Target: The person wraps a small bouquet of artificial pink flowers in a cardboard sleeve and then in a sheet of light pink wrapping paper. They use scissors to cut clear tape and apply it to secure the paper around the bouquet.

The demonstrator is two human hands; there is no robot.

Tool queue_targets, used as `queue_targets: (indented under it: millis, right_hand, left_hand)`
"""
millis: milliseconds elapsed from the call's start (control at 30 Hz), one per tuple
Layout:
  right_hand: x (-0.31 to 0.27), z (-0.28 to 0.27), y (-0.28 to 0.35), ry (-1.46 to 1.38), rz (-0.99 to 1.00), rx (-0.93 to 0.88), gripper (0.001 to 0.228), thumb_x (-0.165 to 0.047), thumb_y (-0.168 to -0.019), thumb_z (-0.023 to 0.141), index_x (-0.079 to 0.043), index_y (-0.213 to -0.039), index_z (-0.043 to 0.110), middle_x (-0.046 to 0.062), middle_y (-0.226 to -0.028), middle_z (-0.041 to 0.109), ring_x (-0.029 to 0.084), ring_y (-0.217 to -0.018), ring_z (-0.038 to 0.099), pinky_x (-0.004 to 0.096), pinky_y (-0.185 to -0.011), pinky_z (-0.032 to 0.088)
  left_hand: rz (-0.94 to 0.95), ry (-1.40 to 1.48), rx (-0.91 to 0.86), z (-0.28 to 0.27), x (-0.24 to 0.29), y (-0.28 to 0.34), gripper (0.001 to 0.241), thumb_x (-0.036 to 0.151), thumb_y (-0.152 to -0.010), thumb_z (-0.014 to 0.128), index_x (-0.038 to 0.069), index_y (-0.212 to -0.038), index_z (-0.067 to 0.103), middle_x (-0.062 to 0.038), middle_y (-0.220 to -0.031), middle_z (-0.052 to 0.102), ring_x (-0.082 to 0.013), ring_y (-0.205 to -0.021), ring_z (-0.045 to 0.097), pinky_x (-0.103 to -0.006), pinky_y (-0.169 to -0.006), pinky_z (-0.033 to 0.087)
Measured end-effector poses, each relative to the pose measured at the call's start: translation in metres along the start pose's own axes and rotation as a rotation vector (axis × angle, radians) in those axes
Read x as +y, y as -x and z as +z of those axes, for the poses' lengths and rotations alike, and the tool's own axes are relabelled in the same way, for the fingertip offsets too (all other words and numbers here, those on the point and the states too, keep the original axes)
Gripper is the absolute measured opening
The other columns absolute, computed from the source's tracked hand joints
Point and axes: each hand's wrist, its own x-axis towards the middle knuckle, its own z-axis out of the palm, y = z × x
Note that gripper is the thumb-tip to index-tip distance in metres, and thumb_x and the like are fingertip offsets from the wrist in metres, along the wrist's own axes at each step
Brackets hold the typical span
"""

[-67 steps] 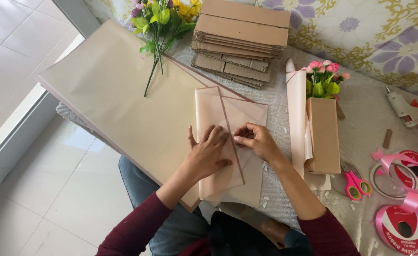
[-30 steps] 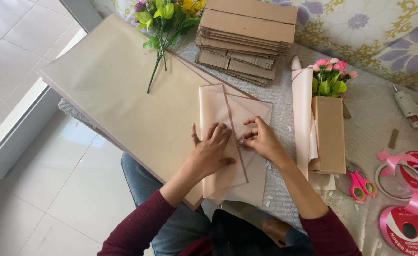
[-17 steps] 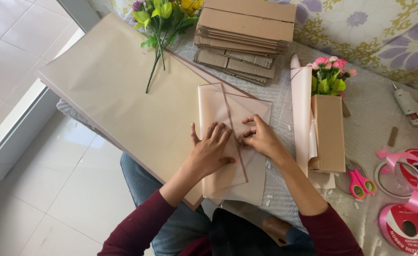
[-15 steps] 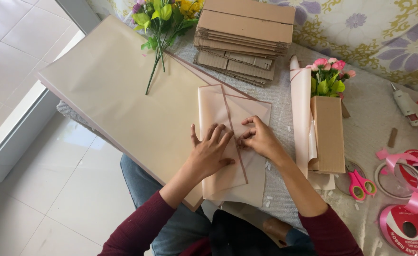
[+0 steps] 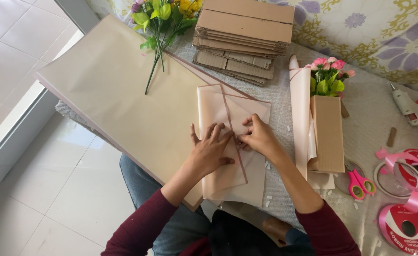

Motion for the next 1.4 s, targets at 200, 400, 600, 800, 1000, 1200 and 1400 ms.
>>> queue_targets:
  millis: [200,400,600,800,1000,1200,1400]
  right_hand:
    - [-0.037,-0.004,0.014,0.032,0.052,0.037,0.038,-0.01,-0.08,0.073,-0.005,-0.111,0.052,0.014,-0.072,0.076,0.023,-0.052,0.072,0.029,-0.048,0.061]
    - [-0.07,-0.004,0.037,0.298,0.124,-0.029,0.051,-0.031,-0.082,0.08,-0.012,-0.119,0.051,0.018,-0.119,0.074,0.035,-0.107,0.074,0.047,-0.096,0.057]
    - [-0.019,-0.004,0.012,0.084,0.046,-0.066,0.05,-0.017,-0.082,0.08,-0.003,-0.112,0.043,0.014,-0.052,0.065,0.025,-0.038,0.063,0.031,-0.035,0.052]
    - [0.007,-0.008,0.027,0.123,0.011,-0.118,0.054,-0.016,-0.079,0.085,-0.003,-0.114,0.046,0.014,-0.057,0.067,0.023,-0.043,0.064,0.03,-0.04,0.054]
    - [-0.003,-0.005,0.061,0.203,-0.213,-0.075,0.053,-0.006,-0.087,0.071,-0.017,-0.137,0.057,0.018,-0.07,0.072,0.03,-0.066,0.073,0.04,-0.062,0.057]
    - [-0.037,0.0,0.085,0.546,-0.062,-0.084,0.055,-0.033,-0.098,0.055,-0.043,-0.151,0.045,0.014,-0.089,0.077,0.035,-0.094,0.074,0.047,-0.089,0.058]
    - [-0.041,-0.01,0.083,0.468,-0.084,-0.16,0.073,-0.028,-0.091,0.063,-0.041,-0.157,0.035,0.019,-0.095,0.078,0.042,-0.099,0.073,0.052,-0.094,0.054]
  left_hand:
    - [-0.009,0.016,-0.006,-0.004,0.003,-0.002,0.079,0.048,-0.079,0.08,0.019,-0.146,0.049,-0.011,-0.143,0.038,-0.033,-0.142,0.033,-0.0912,-0.104,0.012]
    - [0.0,0.011,-0.001,-0.003,0.001,-0.004,0.082,0.048,-0.078,0.082,0.018,-0.147,0.049,-0.011,-0.143,0.037,-0.0324,-0.141,0.033,-0.0916,-0.103,0.012]
    - [-0.004,-0.003,-0.022,-0.004,0.002,-0.004,0.085,0.048,-0.078,0.082,0.016,-0.149,0.047,-0.011,-0.143,0.037,-0.033,-0.139,0.034,-0.0915,-0.104,0.012]
    - [-0.003,-0.007,-0.034,-0.003,0.003,-0.005,0.088,0.049,-0.078,0.082,0.015,-0.151,0.046,-0.011,-0.143,0.037,-0.0335,-0.14,0.033,-0.0914,-0.104,0.012]
    - [0.0,-0.021,-0.076,-0.007,0.001,-0.008,0.091,0.049,-0.078,0.082,0.014,-0.153,0.043,-0.011,-0.144,0.034,-0.034,-0.137,0.032,-0.0916,-0.104,0.011]
    - [-0.017,0.03,-0.121,-0.007,-0.001,-0.008,0.096,0.05,-0.077,0.081,0.013,-0.155,0.039,-0.01,-0.148,0.03,-0.0347,-0.139,0.029,-0.0897,-0.108,0.008]
    - [-0.221,0.524,0.309,-0.029,0.006,0.011,0.117,0.028,-0.08,0.086,-0.012,-0.159,0.008,-0.039,-0.153,0.019,-0.0587,-0.14,0.028,-0.0735,-0.115,0.022]
